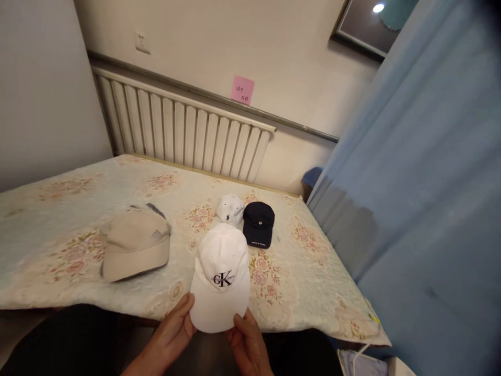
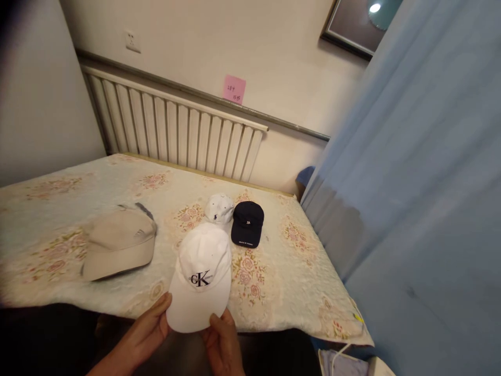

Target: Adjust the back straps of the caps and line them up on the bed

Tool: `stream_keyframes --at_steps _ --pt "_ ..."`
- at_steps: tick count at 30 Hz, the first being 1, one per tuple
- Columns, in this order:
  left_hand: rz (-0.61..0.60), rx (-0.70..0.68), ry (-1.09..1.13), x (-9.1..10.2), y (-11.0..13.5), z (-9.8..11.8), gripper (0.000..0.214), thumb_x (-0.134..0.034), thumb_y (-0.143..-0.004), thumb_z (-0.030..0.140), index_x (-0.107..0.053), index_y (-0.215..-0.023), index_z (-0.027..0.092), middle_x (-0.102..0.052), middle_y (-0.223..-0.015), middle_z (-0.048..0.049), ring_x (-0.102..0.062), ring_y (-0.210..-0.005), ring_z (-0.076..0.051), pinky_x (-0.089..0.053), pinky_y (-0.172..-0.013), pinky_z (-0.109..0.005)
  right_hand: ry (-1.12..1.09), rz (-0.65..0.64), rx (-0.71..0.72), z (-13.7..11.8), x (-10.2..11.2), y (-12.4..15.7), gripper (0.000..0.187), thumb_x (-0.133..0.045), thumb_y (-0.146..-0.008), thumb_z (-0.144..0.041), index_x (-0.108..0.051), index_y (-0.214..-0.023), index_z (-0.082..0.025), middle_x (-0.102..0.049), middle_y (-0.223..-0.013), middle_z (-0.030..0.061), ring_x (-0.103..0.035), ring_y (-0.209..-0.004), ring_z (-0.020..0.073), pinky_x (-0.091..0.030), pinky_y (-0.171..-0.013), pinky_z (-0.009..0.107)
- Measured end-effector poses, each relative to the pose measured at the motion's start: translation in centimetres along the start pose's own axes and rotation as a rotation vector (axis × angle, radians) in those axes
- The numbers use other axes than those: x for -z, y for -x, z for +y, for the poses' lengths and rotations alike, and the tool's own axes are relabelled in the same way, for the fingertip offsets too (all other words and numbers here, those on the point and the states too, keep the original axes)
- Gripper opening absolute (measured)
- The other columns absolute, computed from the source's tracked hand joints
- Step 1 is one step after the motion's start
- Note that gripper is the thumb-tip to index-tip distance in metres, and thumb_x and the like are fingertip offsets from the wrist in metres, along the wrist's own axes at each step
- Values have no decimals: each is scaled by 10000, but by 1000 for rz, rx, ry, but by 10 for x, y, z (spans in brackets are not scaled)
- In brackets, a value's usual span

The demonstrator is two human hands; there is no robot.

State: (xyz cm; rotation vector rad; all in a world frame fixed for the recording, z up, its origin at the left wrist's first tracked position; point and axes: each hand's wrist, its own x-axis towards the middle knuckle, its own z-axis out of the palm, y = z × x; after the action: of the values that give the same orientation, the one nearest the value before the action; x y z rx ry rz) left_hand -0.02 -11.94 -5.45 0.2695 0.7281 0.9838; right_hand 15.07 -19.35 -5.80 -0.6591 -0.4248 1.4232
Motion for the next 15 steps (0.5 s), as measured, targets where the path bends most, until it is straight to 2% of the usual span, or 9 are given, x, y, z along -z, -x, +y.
stream_keyframes --at_steps 5,15 --pt "-44 18 17 0 -1 0 560 -704 -727 157 -517 -1253 193 -694 -1097 -97 -635 -1025 -280 -528 -894 -375 27 19 -9 0 2 -1 551 -695 -686 -271 -556 -1218 -244 -644 -1168 94 -609 -1031 264 -513 -790 397" --pt "-38 20 -17 3 -1 0 566 -701 -734 168 -500 -1262 190 -701 -1076 -97 -650 -998 -276 -539 -870 -382 5 -11 -8 1 3 -1 539 -684 -701 -258 -553 -1224 -242 -651 -1152 92 -598 -1052 267 -514 -787 394"
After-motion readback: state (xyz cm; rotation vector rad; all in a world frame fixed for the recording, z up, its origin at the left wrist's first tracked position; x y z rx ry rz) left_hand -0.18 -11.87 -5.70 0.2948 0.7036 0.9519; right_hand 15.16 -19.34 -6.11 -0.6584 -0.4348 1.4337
